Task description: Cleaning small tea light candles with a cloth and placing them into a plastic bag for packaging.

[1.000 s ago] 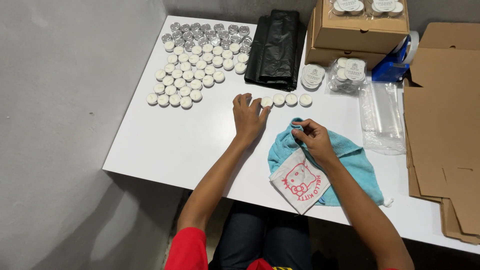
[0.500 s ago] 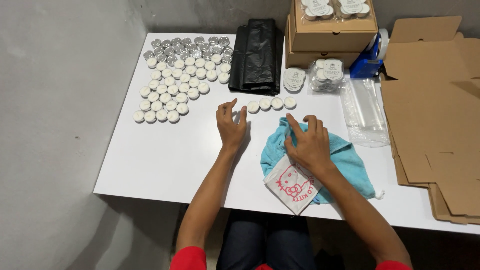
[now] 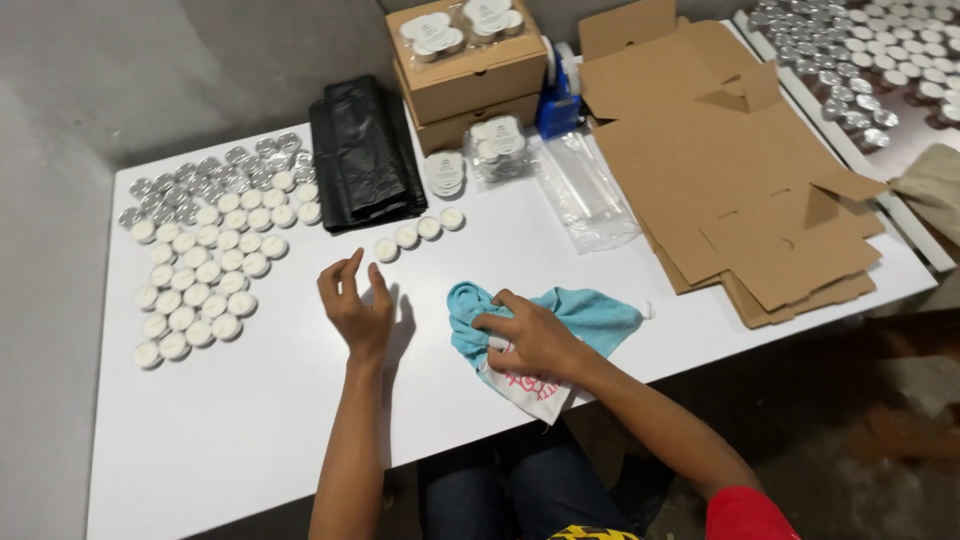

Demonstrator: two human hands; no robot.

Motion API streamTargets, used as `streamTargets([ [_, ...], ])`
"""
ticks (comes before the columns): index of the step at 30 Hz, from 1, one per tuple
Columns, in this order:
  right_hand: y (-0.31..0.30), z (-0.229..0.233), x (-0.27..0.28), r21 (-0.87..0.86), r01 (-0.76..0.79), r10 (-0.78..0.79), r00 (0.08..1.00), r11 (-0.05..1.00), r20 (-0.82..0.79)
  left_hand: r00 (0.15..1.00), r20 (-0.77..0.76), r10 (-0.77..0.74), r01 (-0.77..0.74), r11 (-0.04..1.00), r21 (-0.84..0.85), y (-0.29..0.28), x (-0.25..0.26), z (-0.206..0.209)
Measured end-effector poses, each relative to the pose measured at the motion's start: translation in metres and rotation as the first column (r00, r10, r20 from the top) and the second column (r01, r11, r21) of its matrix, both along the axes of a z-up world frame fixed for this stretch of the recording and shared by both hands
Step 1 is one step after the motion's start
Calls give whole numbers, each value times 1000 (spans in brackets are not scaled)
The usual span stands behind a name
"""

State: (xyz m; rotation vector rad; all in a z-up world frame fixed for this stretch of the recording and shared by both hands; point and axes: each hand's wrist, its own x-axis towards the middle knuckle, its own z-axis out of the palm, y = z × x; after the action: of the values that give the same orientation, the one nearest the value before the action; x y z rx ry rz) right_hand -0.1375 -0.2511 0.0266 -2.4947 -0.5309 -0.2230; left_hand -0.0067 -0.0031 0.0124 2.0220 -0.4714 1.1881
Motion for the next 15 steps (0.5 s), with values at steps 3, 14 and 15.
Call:
streamTargets([
  [3,-38,28,-5,86,189,-201,965,978,170,999,32,-14,13,1000,24,3,0,-2],
  [14,-219,142,-30,-75,694,-539,617,716,574,999,39,-31,30,999,16,-11,-9,9],
  [15,-232,135,-22,-81,703,-558,623,706,548,998,36,-43,42,999,16,-13,-9,10],
])
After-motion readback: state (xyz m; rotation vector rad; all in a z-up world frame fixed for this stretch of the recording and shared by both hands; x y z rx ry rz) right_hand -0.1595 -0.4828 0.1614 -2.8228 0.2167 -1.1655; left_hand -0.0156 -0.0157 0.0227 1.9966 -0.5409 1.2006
